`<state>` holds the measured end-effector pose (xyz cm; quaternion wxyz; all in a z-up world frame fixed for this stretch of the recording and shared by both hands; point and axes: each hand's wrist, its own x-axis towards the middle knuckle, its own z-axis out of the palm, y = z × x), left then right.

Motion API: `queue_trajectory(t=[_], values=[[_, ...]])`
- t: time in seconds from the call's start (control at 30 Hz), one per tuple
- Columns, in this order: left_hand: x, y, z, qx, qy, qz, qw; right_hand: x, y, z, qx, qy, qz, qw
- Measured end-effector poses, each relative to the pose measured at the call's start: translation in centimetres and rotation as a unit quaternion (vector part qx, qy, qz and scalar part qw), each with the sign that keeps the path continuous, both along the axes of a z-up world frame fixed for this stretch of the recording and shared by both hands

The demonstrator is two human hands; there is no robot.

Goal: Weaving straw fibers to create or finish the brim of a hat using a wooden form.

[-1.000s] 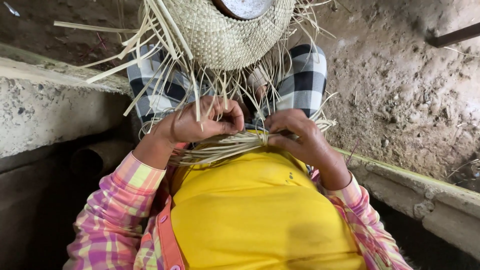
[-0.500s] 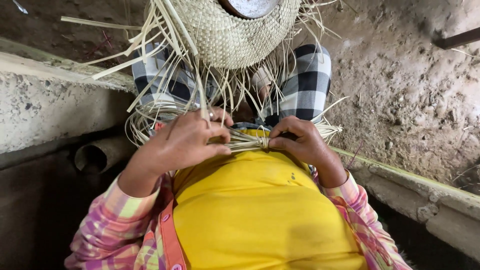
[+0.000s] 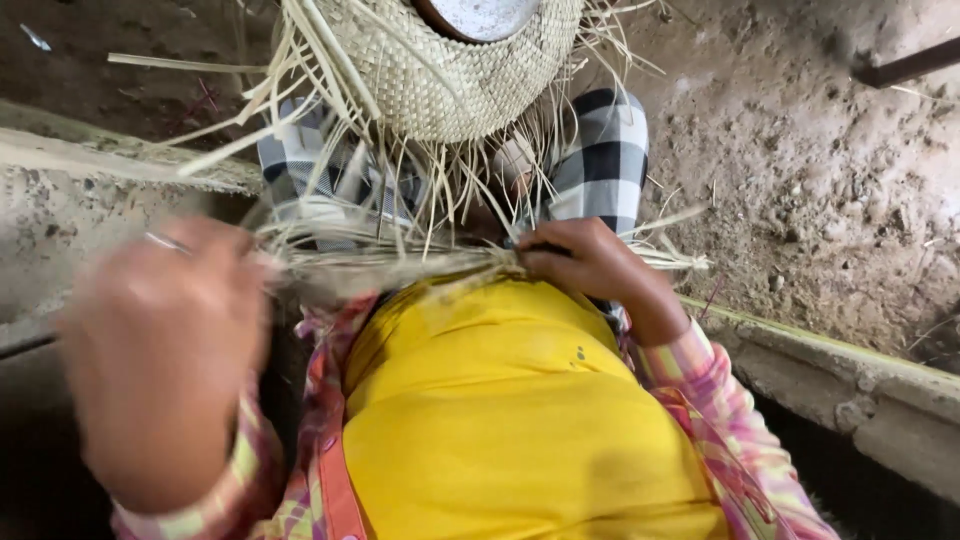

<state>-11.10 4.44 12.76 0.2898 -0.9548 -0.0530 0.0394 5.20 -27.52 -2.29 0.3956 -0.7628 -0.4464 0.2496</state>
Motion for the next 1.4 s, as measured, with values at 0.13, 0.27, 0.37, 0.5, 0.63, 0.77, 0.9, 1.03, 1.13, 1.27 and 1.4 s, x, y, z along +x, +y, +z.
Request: queue_trajectory(t=[0.13, 0.27, 0.37, 0.5, 0.63, 0.77, 0.9, 1.03, 1.13, 1.27, 1.4], values=[[1.7, -5.2, -0.1, -0.561, -0.048, -0.267, 0.782, 1.9, 2.0, -0.7, -0.063, 0.129, 0.041, 0.989], [3.7, -6.7, -5.9, -0.476, 0.033, -0.222, 0.851, 2.0, 3.8, 0.4, -0.097, 0.192, 0.078, 0.973], [5.0, -7.2, -8.5, -0.443, 0.127, -0.143, 0.876, 1.6, 4.0, 0.2, -0.049, 0.188, 0.14, 0.971], [3.5, -8.0, -10.6, -0.439, 0.135, -0.144, 0.876, 0.9, 4.3, 1.3, -0.041, 0.076, 0.152, 0.985], [1.4, -6.9, -8.8, -0.46, -0.015, -0.196, 0.866, 1.0, 3.9, 4.5, -0.214, 0.089, 0.144, 0.962], [1.2, -6.8, -6.1, -0.456, 0.088, -0.054, 0.884, 1.4, 2.1, 0.6, -0.225, 0.035, 0.043, 0.973], [0.3, -6.3, -0.7, -0.367, -0.16, -0.306, 0.864, 1.3, 2.0, 0.6, -0.197, 0.036, 0.051, 0.978], [-0.7, -7.1, 0.9, -0.518, -0.139, -0.308, 0.786, 1.7, 1.1, 0.3, -0.137, 0.11, -0.006, 0.985], [-0.3, -7.1, -4.0, -0.435, -0.049, -0.075, 0.896, 0.5, 1.6, 1.2, -0.037, 0.066, 0.033, 0.997], [0.9, -8.0, -2.9, -0.797, -0.095, -0.015, 0.596, -2.9, 6.4, 10.4, -0.276, 0.127, 0.051, 0.951], [-1.1, -4.9, -3.8, -0.951, -0.238, 0.011, 0.194, -3.3, 7.4, 10.0, -0.092, 0.058, 0.149, 0.983]])
